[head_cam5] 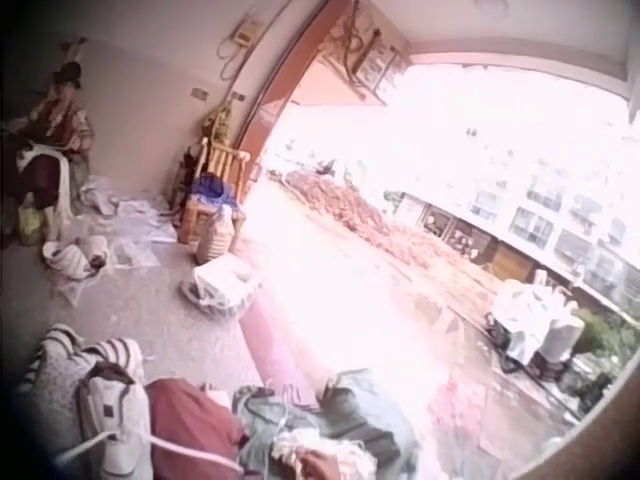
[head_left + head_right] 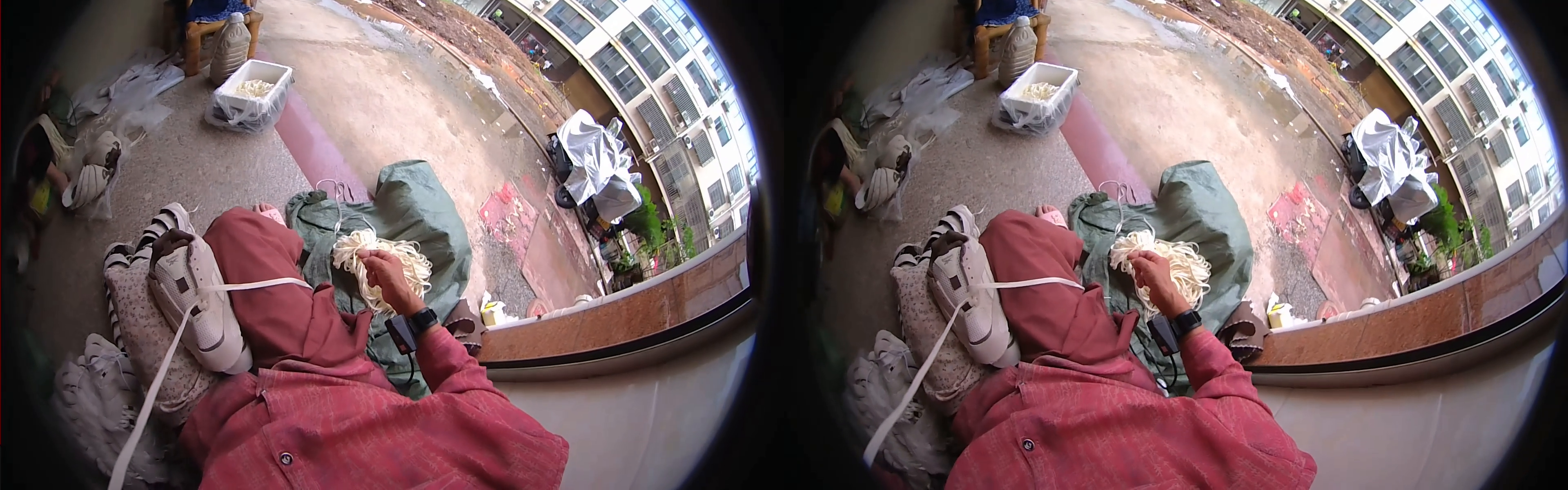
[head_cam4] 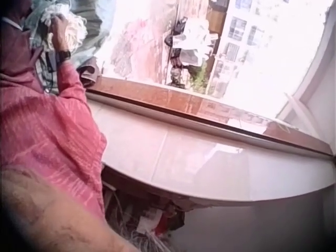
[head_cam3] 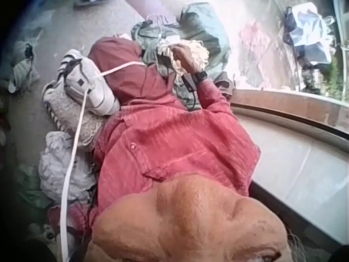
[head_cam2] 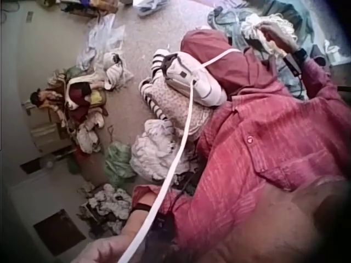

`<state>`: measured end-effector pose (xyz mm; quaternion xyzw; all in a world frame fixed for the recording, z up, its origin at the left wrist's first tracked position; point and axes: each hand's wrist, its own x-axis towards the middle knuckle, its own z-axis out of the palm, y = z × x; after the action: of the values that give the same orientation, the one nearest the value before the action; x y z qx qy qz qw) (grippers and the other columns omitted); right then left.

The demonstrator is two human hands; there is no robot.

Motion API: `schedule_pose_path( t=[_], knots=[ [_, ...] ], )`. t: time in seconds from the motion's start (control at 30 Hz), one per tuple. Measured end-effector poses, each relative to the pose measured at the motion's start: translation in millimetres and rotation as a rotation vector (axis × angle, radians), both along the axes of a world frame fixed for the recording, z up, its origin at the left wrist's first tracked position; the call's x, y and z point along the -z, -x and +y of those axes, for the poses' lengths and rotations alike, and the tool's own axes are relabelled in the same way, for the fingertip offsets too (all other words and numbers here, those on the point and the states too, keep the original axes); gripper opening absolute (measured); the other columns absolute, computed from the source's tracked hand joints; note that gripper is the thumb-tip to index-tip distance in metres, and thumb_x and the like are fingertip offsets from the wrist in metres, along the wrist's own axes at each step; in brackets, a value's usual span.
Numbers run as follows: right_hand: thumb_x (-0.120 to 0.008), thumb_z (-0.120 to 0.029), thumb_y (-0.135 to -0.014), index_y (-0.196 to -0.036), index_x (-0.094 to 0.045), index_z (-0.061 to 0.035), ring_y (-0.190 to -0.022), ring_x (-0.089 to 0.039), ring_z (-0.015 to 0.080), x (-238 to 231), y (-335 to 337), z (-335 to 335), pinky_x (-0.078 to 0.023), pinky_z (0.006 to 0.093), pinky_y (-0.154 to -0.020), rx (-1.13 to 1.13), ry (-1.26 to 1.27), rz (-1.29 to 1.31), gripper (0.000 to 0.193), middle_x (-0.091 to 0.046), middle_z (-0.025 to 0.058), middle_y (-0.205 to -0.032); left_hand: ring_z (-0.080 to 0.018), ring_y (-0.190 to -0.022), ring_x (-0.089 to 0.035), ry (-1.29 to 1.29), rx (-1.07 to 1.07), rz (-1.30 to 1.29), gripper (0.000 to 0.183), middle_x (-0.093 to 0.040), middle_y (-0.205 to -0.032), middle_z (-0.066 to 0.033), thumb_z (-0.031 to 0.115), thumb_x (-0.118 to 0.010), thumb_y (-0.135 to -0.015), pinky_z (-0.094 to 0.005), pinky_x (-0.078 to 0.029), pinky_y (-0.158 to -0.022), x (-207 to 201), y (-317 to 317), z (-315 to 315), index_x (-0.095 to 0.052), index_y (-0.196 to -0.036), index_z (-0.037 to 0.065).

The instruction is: Lacing a white sneaker while sitting in a workspace.

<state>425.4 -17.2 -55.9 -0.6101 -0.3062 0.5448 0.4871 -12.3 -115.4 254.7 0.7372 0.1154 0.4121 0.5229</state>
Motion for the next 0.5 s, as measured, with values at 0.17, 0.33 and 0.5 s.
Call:
schedule_pose_path(
  t=[0.17,0.33,0.5],
  knots=[
    [-0.057,-0.011,-0.089,-0.101,-0.065,-0.0012,-0.047,-0.046,0.0080,8.2,-3.3,-2.4,-0.037,0.0228,-0.046,0.026,-0.023,0.026,0.017,-0.052,-0.0020,-0.063,-0.0125,-0.074,-0.046,0.030,0.008,0.078,0.007,-0.046,-0.076,-0.0008,0.011,-0.054,-0.095,-0.0283,-0.039,-0.061,24.0,-23.3,12.6,-0.057,-0.096,0.005],
    [-0.059,-0.008,-0.088,-0.099,-0.064,-0.0019,-0.048,-0.045,0.0071,12.5,2.4,-2.9,-0.036,0.0224,-0.043,0.029,0.056,-0.041,0.014,-0.053,-0.0015,-0.067,-0.0122,-0.072,-0.044,0.043,0.001,0.109,0.007,-0.044,-0.075,-0.0007,0.010,-0.053,-0.096,-0.0281,-0.038,-0.060,41.5,-39.7,17.7,-0.056,-0.096,0.004],
    [-0.059,-0.007,-0.086,-0.099,-0.064,0.0002,-0.047,-0.044,0.0069,13.6,4.3,-5.1,-0.034,0.0224,-0.042,-0.012,0.000,-0.021,0.015,-0.053,-0.0019,-0.067,-0.0120,-0.070,-0.043,0.072,0.010,0.150,0.007,-0.042,-0.073,-0.0006,0.009,-0.051,-0.096,-0.0280,-0.037,-0.059,55.8,-46.5,26.8,-0.055,-0.095,0.004]
  ],
)
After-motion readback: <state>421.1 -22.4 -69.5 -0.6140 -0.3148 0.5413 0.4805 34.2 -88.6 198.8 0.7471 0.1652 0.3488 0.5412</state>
